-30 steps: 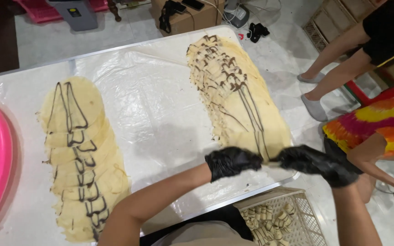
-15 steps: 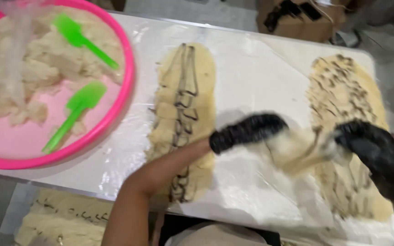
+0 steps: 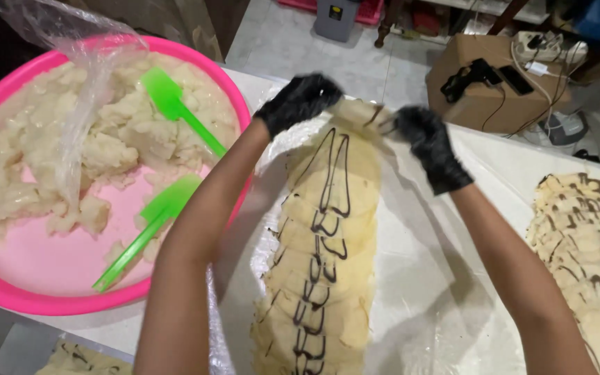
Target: Fold and roll thin sheets of dough decorated with chocolate drizzle into compact rolls.
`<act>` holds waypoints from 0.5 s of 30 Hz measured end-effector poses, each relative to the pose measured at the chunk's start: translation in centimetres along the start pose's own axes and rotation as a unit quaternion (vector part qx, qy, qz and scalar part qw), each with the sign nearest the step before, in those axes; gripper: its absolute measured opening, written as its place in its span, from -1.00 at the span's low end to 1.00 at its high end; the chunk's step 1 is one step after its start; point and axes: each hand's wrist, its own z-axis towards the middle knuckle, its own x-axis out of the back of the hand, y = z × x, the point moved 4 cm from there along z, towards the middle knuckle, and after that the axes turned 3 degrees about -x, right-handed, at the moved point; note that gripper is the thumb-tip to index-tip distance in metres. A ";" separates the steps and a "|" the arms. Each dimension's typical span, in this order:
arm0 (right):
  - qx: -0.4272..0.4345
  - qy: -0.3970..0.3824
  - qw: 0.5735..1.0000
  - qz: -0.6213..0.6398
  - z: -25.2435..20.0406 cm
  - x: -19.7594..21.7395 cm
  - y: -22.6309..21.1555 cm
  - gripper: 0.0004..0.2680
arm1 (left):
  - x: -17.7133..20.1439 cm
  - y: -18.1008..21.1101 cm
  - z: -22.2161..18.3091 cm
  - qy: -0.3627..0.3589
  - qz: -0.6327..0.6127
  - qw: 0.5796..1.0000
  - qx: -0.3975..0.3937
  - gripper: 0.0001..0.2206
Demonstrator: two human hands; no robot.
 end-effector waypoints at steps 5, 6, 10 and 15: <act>-0.436 0.095 0.884 0.139 -10.8 -11.6 -1.9 -0.56 | 1.4 -16.6 -13.2 -0.111 -0.981 -0.035 0.156 -0.56; -0.436 0.100 0.883 0.142 -12.4 -11.3 -2.6 -0.56 | 1.9 -16.4 -13.4 -0.108 -0.982 -0.035 0.151 -0.56; -0.379 0.048 0.923 0.048 -17.5 -8.5 -6.8 -0.56 | 3.4 -15.0 -14.3 -0.180 -0.898 -0.310 0.257 -0.74; -0.250 0.129 0.950 -0.134 -28.3 0.9 -17.0 -0.71 | 2.2 -23.9 -5.2 0.018 -0.957 -0.058 0.283 -0.91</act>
